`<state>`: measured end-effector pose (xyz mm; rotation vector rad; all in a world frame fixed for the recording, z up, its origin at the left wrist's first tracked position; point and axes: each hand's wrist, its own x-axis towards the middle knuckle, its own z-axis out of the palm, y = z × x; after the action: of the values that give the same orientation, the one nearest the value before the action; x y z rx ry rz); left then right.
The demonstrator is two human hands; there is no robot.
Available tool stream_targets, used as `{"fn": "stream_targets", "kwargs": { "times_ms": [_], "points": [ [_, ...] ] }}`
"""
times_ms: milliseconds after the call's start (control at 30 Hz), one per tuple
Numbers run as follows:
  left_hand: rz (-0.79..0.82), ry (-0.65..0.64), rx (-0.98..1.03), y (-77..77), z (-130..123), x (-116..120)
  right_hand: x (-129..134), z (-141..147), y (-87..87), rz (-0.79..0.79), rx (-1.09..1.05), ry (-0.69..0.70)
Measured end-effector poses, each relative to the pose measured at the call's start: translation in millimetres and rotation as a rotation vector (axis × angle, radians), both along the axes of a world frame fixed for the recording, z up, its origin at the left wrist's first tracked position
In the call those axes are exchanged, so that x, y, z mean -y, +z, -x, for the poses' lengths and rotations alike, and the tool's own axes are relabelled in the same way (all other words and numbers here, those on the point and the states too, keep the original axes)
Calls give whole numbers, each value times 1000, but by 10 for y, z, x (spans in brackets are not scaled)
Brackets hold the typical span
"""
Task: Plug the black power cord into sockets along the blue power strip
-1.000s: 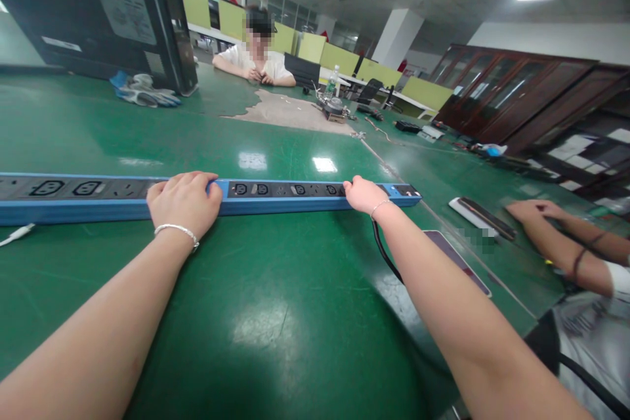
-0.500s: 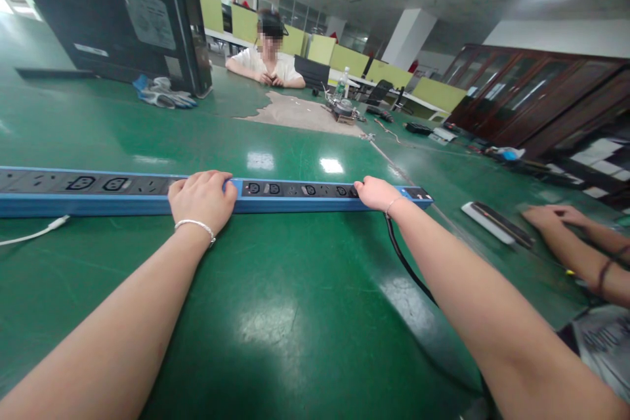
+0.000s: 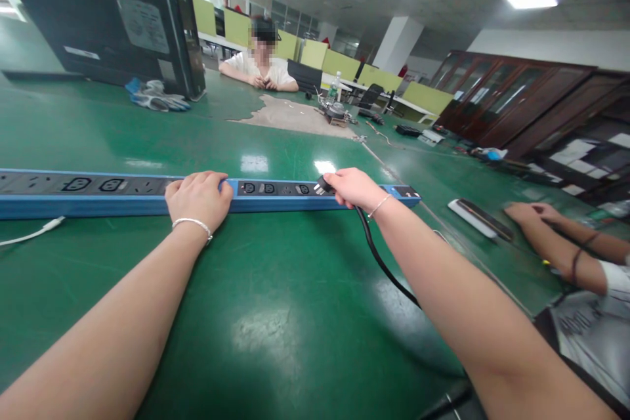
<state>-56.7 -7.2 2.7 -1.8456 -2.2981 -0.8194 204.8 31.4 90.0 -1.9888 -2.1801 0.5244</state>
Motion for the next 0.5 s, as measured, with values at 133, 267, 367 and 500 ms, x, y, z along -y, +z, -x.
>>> {"fn": "stream_targets", "kwargs": {
  "times_ms": [133,267,367,500],
  "points": [
    [3,9,-8,-7,2,-5,1,353,-104,-5,-2,107],
    [-21,17,-27,-21,-2,-7,-41,581,-160,-44,59,134],
    [-36,15,-28,-32,-2,-5,-104,637,-214,-54,65,111],
    [-54,10,-26,-40,2,-2,-164,670,-250,-46,83,74]
  ]
}}
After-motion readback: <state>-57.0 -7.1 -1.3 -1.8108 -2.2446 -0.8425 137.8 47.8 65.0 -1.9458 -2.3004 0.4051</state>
